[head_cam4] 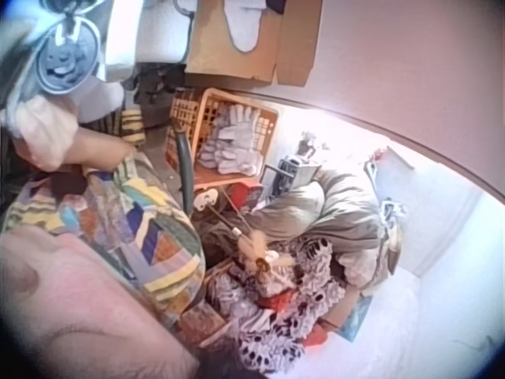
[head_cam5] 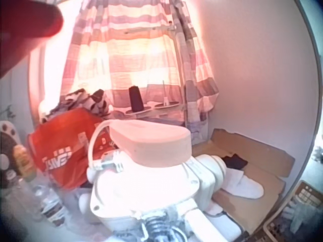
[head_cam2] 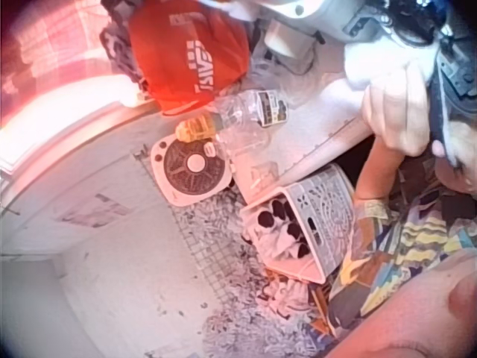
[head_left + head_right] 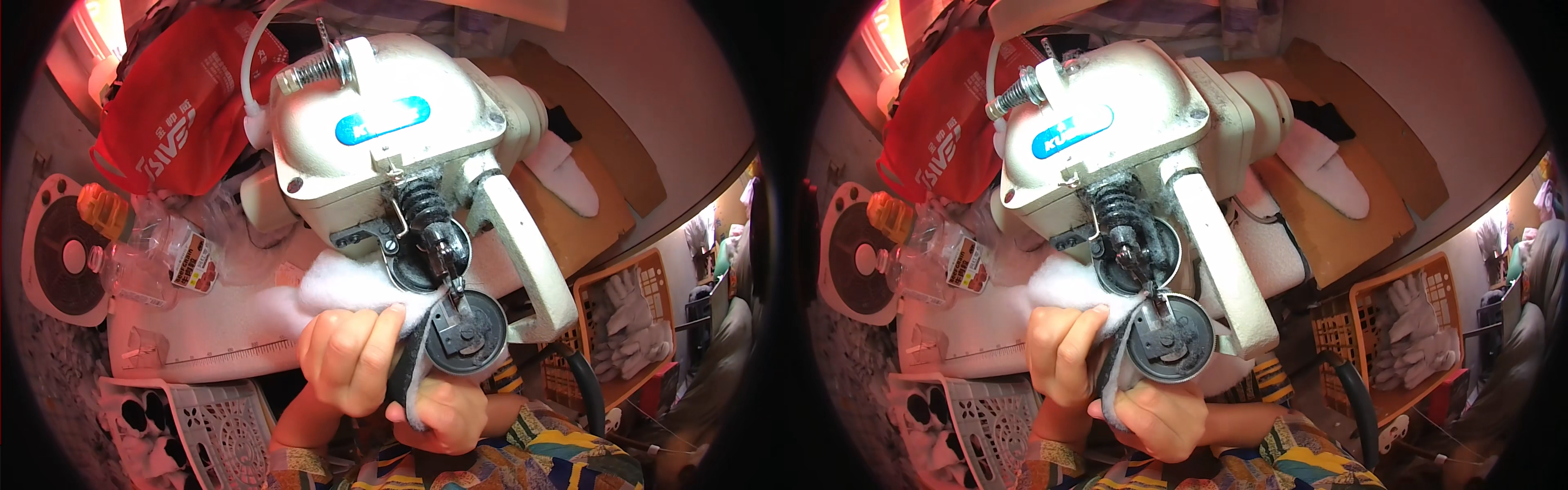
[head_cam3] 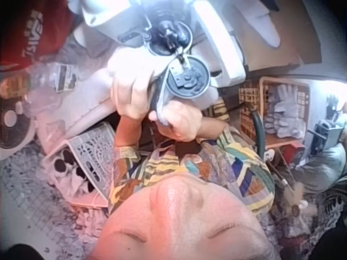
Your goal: The recorder uses a specialized sewing machine to join pieces of fabric for making gloves, repeatedly taking fabric from baskets and processing them through the machine.
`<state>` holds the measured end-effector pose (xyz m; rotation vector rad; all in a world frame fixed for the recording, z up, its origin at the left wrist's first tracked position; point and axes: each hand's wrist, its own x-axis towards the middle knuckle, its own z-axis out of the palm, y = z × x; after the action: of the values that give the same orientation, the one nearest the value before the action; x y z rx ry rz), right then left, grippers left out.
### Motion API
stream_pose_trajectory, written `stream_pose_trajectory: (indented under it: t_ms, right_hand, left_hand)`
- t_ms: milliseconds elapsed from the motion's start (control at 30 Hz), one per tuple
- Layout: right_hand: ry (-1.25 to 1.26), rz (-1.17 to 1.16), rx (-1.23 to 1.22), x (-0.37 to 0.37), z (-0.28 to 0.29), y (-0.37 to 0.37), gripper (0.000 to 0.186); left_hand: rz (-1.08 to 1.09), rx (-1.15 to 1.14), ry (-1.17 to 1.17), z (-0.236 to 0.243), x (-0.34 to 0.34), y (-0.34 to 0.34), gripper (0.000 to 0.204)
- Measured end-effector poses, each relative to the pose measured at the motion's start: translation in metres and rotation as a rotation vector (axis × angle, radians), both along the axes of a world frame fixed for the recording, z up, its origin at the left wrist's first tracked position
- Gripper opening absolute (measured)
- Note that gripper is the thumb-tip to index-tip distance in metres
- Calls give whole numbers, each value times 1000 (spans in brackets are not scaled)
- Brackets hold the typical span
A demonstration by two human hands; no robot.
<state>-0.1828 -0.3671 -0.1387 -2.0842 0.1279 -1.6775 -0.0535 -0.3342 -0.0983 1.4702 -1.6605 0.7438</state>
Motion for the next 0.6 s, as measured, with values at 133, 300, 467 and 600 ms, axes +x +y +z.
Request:
stream_pose_trajectory:
  t_ms: [133, 300, 467, 600]
  right_hand:
    - [-57, 38, -4, 9, -1, -6, 17]
    - [-23, 43, -8, 9, 4, -6, 16]
    - [-51, 55, 6, 9, 3, -5, 18]
    - [-65, 47, -2, 8, 1, -6, 18]
  left_hand:
    - [-93, -18, 276, -4, -1, -7, 28]
    - [-129, -60, 690, -1, -14, -16, 21]
    - [-194, 47, 922, 4, -16, -15, 17]
    - [-189, 105, 915, 4, -11, -13, 16]
